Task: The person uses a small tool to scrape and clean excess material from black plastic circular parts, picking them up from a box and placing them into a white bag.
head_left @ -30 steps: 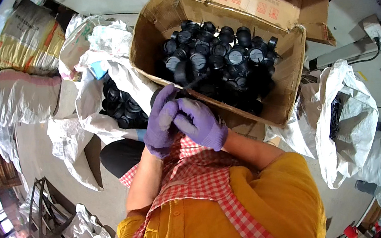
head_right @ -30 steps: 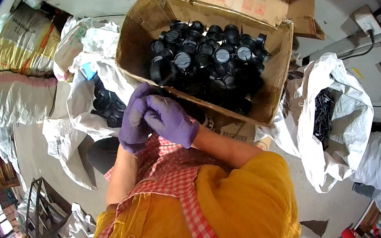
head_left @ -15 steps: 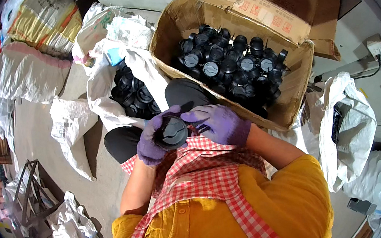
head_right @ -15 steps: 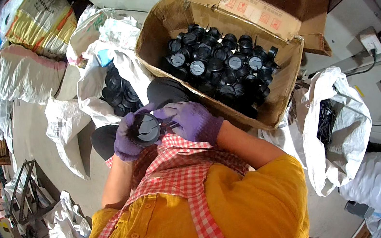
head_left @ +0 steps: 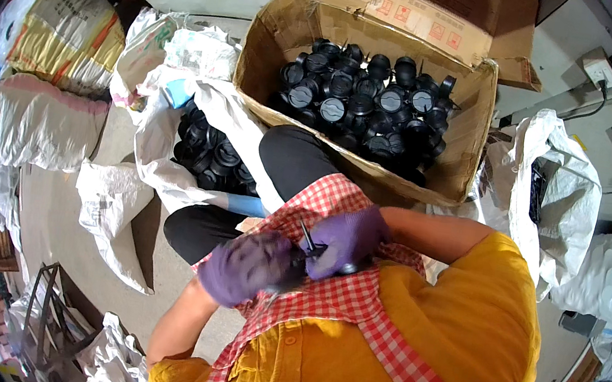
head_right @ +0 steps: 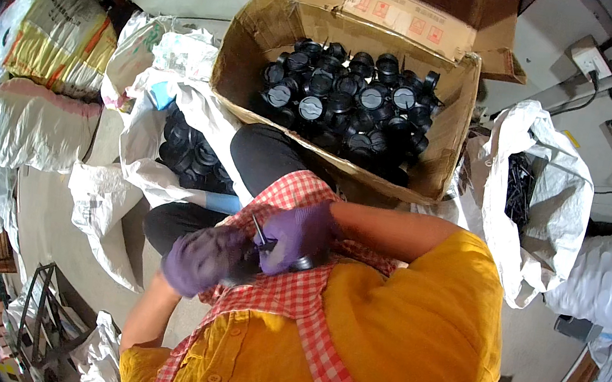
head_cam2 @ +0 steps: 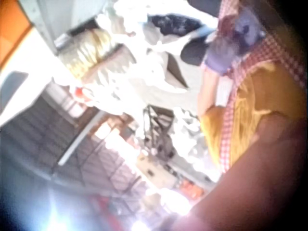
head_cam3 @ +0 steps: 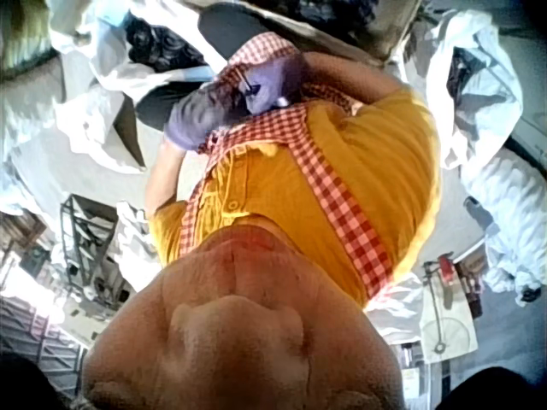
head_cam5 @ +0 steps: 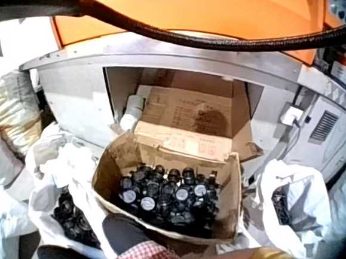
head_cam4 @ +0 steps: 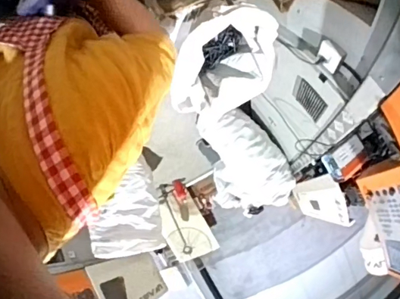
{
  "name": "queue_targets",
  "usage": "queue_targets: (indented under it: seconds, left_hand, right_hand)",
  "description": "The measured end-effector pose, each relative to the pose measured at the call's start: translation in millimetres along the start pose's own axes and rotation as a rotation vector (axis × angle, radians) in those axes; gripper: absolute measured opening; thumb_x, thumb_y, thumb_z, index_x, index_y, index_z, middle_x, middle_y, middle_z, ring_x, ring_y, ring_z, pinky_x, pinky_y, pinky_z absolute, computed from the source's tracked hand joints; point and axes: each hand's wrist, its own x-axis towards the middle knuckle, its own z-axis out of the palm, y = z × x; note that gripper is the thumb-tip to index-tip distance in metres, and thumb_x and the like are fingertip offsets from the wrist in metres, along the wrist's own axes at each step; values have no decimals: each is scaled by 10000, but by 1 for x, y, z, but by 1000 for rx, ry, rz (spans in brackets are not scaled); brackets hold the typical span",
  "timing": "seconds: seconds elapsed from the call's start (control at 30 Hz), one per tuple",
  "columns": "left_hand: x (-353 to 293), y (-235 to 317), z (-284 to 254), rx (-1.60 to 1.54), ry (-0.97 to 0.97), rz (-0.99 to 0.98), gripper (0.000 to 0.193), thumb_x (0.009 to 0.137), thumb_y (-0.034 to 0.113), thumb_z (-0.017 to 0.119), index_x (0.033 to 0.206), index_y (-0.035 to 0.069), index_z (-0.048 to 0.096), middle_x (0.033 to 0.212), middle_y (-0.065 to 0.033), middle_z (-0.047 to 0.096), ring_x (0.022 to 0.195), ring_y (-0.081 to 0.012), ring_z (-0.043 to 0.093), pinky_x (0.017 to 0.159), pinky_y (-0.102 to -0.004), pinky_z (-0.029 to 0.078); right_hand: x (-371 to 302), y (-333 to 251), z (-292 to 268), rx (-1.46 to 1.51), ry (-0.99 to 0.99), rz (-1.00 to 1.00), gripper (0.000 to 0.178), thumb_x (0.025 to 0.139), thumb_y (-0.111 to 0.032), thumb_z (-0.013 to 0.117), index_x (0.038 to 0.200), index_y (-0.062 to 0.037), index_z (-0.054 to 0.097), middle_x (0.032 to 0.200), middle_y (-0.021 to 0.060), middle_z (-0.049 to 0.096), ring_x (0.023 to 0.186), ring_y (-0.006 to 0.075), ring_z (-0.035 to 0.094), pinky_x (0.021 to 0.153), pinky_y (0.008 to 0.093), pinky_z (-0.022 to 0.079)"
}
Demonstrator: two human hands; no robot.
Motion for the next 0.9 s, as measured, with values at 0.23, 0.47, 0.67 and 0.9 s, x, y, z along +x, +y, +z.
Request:
queue_targets:
  seconds: [0.23, 0.47, 0.67, 0.9]
  left_hand:
    - [-26, -17, -33, -1148, 769, -808, 387, 870, 241, 496, 1127, -48, 524, 1081, -161, 602, 1009, -277, 589, 886, -417, 467]
    - [52, 3, 68, -1545, 771, -833, 357, 754, 45, 581, 1111, 40, 583, 1011, -48, 608, 1000, -188, 560, 888, -328, 437]
    - [70, -13, 67, -602, 589, -778, 461, 690, 1, 578, 1149, 36, 569, 1007, -113, 570, 874, -232, 569, 811, -308, 450]
    - [51, -54, 22, -246, 796, -789, 471, 611, 8, 567, 1080, 13, 614, 1008, -142, 603, 928, -291, 558, 853, -366, 430]
  right_hand:
    - [0, 57, -19, 621, 353, -639, 145, 808, -190, 602, 793, -46, 603, 757, 55, 597, 694, 141, 531, 668, 289, 442]
    - [33, 16, -45, 374, 913, -673, 253, 825, -70, 585, 1068, 0, 597, 877, 60, 650, 829, 142, 609, 793, 288, 481]
    - [39, 43, -70, 61, 1368, -463, 230, 751, 4, 548, 967, -30, 622, 899, 86, 654, 876, 218, 638, 771, 310, 498]
    - [13, 178, -169, 634, 1794, -59, 160, 857, -157, 573, 963, -63, 647, 795, -1, 622, 638, 119, 527, 559, 245, 425]
